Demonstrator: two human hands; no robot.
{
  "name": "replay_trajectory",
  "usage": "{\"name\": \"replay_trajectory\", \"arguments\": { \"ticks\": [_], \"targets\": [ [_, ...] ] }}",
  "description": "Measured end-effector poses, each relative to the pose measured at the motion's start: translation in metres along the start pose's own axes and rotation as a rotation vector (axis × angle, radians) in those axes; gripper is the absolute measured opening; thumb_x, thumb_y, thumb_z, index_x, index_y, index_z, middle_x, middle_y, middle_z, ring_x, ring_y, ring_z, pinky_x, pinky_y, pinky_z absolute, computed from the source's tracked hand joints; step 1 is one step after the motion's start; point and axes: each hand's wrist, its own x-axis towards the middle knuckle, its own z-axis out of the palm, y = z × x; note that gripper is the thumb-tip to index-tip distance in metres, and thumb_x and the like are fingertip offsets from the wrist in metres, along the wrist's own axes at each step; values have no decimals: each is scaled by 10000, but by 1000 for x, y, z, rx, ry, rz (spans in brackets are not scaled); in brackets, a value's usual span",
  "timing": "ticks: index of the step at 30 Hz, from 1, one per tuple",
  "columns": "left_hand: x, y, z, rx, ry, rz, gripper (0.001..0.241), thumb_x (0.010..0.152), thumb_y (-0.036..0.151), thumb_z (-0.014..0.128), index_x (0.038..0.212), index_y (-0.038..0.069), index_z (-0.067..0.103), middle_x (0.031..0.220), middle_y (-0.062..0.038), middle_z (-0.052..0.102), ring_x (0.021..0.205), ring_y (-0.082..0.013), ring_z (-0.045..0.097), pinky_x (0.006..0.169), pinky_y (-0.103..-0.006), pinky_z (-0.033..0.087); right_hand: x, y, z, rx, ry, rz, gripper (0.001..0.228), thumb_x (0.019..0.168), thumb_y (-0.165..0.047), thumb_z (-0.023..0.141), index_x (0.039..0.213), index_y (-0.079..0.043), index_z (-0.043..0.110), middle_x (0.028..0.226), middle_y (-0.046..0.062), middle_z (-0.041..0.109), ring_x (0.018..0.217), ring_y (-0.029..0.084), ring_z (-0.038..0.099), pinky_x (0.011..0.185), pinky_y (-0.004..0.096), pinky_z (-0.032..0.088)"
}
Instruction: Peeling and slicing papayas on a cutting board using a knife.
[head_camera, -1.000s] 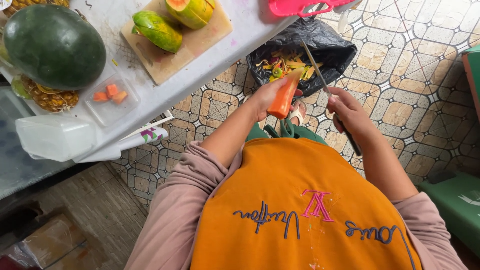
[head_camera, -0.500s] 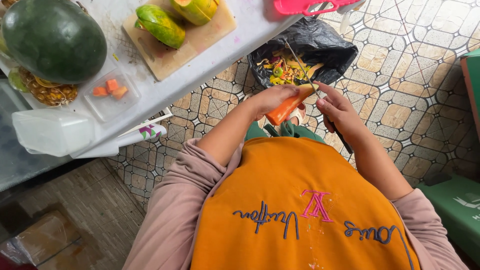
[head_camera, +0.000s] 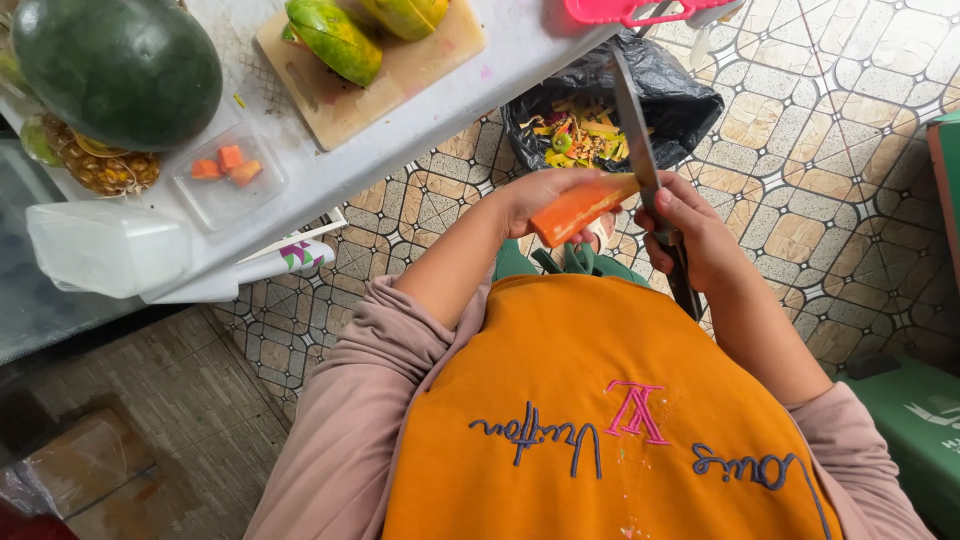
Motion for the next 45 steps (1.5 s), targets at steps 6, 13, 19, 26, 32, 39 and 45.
{"name": "replay_trajectory", "arguments": {
  "ticks": [6,13,19,26,32,39,45],
  "targets": [
    [17,-19,-44,-549,220,192,615,870,504,721,1223,11,616,1136,-194,705,939,-376,750,817,-445,672,-10,-4,10,120,7,-115,312,1050,-396,520,1309,-222,522,813,113,455,374,163,456,332,283,445],
    [67,-39,-29,-745,549,282,619,790,457,836,1175,128,480,1080,-98,514,923,-339,663,798,-426,661,-6,15,30,-4,3,-236,339,1062,-244,516,1388,-175,456,827,76,476,379,132,466,356,238,415],
    [70,-36,-5,-772,553,341,485,883,445,787,1131,167,476,1000,-123,541,852,-335,717,720,-436,686,-6,26,42,-515,29,-319,501,954,-212,713,1410,-85,549,866,107,560,466,142,468,451,255,401],
    [102,-41,-20,-742,709,403,553,787,447,802,1134,232,429,753,-68,627,525,-255,671,463,-334,607,-17,7,60,-871,47,-392,643,894,-347,774,1472,-171,556,910,109,632,640,277,517,620,387,421],
    [90,-33,-13,-735,768,420,597,769,416,800,1190,252,411,753,-77,620,541,-272,675,485,-363,615,-20,-3,74,-1022,103,-532,636,918,-364,760,1502,-201,568,951,169,642,716,390,619,684,460,478],
    [97,-39,-24,-696,799,443,578,794,362,762,1247,241,425,771,-76,602,527,-266,670,475,-325,603,-17,0,69,-1054,118,-540,566,933,-380,742,1461,-226,609,896,128,601,685,362,609,644,431,472],
    [94,-41,-14,-657,778,410,522,798,348,748,1224,245,464,773,-83,612,519,-271,670,460,-331,610,-16,1,71,-1104,151,-552,530,922,-356,773,1409,-221,616,957,121,640,711,364,644,649,441,505]
  ]
}}
